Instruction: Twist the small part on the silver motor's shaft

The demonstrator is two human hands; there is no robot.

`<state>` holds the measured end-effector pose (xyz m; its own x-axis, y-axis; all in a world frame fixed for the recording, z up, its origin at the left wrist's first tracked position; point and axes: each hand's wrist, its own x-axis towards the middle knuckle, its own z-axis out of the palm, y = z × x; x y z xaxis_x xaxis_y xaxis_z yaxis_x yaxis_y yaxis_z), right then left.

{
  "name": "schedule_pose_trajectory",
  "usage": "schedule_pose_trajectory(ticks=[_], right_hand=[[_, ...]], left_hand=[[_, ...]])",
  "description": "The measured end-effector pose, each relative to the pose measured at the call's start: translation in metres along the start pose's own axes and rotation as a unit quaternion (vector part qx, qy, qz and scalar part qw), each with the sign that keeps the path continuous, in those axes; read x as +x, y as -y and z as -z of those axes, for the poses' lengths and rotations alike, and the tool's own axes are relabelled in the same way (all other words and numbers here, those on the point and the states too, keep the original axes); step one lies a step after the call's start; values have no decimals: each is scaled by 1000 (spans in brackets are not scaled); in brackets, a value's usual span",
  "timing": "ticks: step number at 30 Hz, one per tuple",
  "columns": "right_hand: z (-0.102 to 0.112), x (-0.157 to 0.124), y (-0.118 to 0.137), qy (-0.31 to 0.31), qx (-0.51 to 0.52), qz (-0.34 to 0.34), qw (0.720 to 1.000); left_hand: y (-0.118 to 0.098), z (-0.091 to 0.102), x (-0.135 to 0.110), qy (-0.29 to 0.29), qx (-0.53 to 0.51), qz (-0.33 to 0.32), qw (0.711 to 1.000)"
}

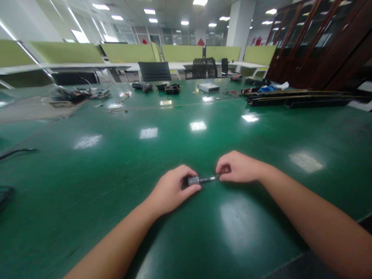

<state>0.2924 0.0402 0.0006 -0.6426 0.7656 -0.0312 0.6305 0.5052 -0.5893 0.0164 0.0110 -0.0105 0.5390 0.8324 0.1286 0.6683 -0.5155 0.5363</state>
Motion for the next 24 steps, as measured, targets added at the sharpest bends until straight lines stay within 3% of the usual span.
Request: schedule_pose_trajectory(ticks=[6, 11, 14, 24], right_hand=[[-8, 3, 6, 1, 33, 17, 999], [-30, 16, 18, -66, 18, 87, 994], [-38, 20, 21, -91, -2, 92, 992], [-37, 19, 21, -98, -20, 100, 990]], left_hand=[[-1, 0, 2, -3, -1, -1, 1000], [0, -3, 5, -6, -10, -19, 1000], [1, -5, 7, -8, -18, -34, 999], [0, -4, 6, -3, -19, 6, 1000]])
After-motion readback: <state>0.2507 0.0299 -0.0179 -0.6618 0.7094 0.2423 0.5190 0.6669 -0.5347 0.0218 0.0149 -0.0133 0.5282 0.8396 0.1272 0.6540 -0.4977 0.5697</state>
